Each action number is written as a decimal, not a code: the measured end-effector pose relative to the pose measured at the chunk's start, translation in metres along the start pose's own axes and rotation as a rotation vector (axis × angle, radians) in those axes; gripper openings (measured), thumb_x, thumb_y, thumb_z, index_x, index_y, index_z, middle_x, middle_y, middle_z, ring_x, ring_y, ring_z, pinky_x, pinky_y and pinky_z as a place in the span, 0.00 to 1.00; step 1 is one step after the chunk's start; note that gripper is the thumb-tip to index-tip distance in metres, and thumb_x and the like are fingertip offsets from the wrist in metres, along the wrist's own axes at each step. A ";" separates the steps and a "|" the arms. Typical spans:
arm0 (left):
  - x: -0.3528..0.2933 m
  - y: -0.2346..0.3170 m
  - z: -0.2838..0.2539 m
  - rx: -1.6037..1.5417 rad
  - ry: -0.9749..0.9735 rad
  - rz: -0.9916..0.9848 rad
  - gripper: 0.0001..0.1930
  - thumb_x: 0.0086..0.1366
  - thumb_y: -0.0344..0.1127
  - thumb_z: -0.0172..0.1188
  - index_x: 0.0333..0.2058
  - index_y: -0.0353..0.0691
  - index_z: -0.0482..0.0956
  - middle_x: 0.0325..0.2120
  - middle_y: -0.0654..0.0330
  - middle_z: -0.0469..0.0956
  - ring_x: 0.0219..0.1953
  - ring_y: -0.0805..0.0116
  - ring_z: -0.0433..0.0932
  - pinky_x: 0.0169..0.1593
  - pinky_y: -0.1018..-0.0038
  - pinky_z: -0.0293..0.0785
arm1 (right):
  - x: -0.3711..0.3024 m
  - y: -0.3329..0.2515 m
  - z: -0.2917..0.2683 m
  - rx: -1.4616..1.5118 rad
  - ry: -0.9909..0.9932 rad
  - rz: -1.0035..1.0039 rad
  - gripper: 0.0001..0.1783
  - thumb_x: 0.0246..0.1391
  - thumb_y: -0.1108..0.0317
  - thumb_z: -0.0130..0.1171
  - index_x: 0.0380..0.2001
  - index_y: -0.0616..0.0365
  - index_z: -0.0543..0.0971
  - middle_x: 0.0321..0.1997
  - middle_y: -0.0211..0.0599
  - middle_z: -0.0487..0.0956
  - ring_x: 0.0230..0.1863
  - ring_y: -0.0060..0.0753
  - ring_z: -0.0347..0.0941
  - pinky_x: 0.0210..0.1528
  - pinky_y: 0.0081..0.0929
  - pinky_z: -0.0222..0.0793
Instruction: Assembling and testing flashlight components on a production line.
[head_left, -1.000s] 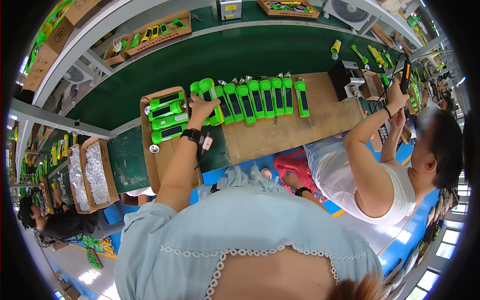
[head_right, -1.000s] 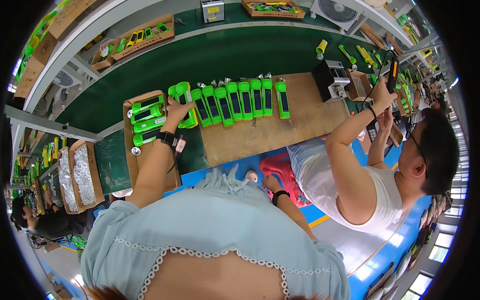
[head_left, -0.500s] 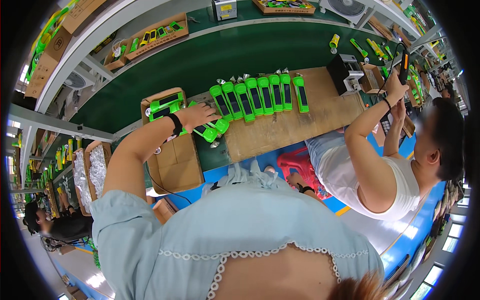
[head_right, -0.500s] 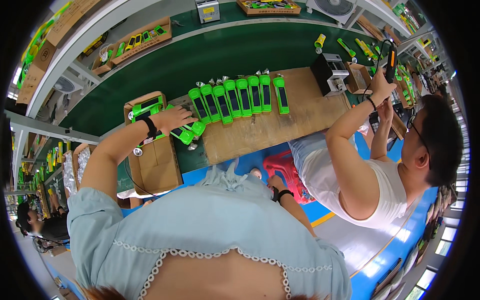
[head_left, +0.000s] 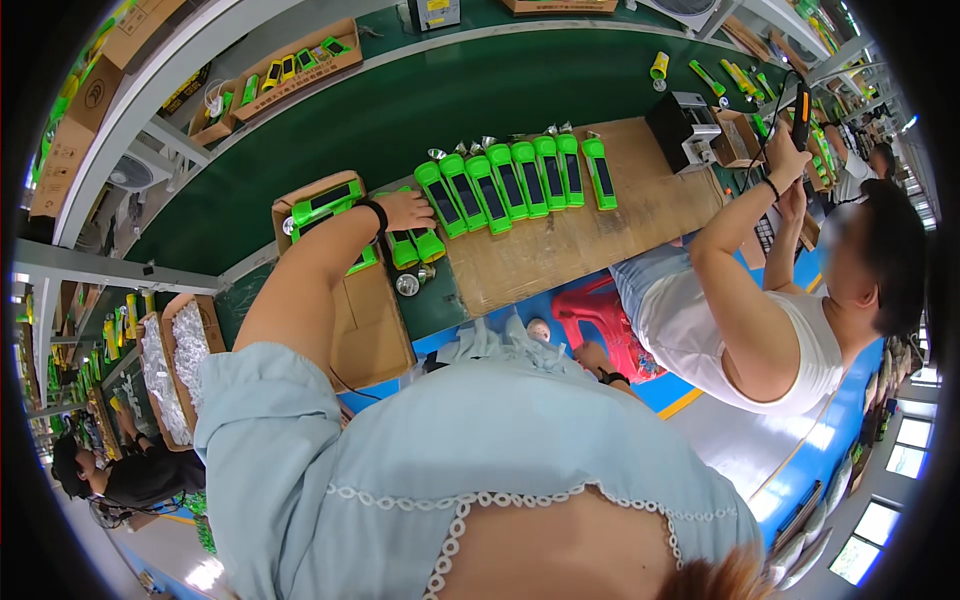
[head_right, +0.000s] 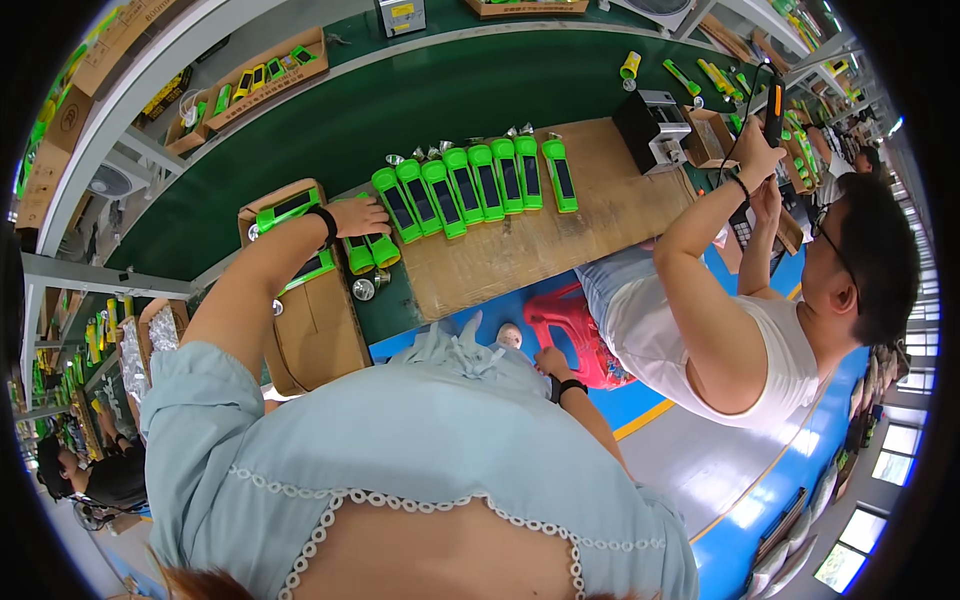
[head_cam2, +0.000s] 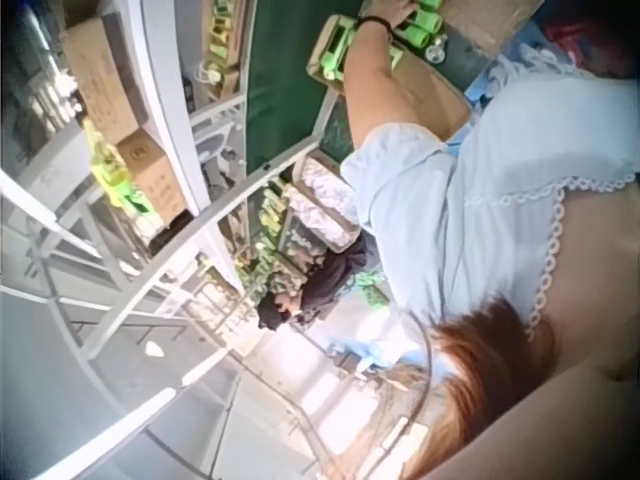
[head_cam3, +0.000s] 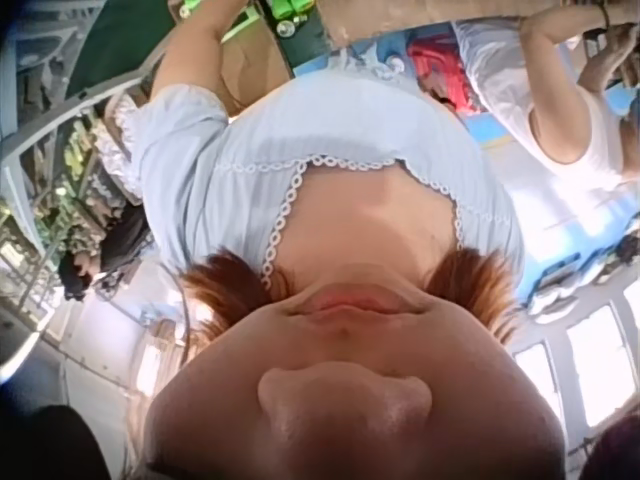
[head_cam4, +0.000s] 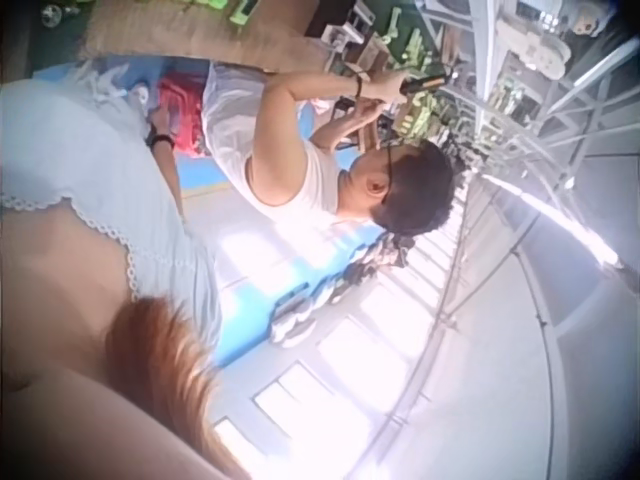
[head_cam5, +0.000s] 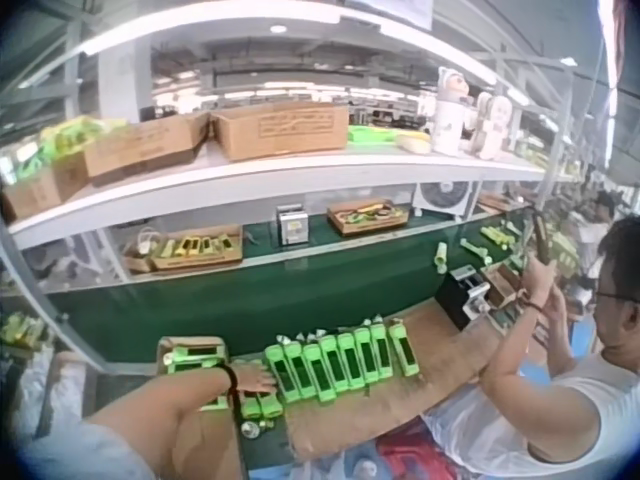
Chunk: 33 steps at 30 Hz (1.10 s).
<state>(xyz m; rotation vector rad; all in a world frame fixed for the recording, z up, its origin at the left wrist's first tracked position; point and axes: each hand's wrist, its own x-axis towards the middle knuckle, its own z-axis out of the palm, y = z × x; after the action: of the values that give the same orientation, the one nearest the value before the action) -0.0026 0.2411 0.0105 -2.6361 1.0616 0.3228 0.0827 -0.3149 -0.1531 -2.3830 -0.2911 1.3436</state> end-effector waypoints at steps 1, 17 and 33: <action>0.001 -0.001 0.002 -0.002 0.001 0.002 0.18 0.58 0.32 0.43 0.49 0.50 0.65 0.41 0.65 0.67 0.47 0.68 0.67 0.48 0.70 0.61 | -0.006 -0.004 0.000 -0.008 0.000 0.018 0.16 0.44 0.62 0.47 0.21 0.64 0.78 0.21 0.41 0.79 0.21 0.33 0.76 0.25 0.28 0.72; 0.020 0.072 -0.019 -0.366 -0.007 -1.138 0.36 0.44 0.31 0.62 0.55 0.47 0.62 0.49 0.47 0.63 0.50 0.49 0.66 0.48 0.60 0.64 | -0.014 -0.036 0.010 0.095 0.252 -0.235 0.14 0.49 0.61 0.52 0.25 0.64 0.75 0.17 0.40 0.75 0.16 0.31 0.72 0.23 0.29 0.68; 0.065 0.192 -0.052 -0.738 0.382 -1.304 0.21 0.46 0.34 0.59 0.43 0.43 0.73 0.42 0.42 0.67 0.47 0.46 0.67 0.48 0.56 0.64 | 0.018 -0.388 0.010 -0.617 0.661 -0.798 0.35 0.38 0.51 0.64 0.42 0.69 0.67 0.40 0.56 0.70 0.44 0.53 0.68 0.44 0.40 0.68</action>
<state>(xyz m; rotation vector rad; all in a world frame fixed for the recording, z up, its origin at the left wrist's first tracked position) -0.0859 0.0493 0.0056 -3.3882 -1.0409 -0.1356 0.0871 0.0450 -0.0055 -2.5230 -1.4072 0.0798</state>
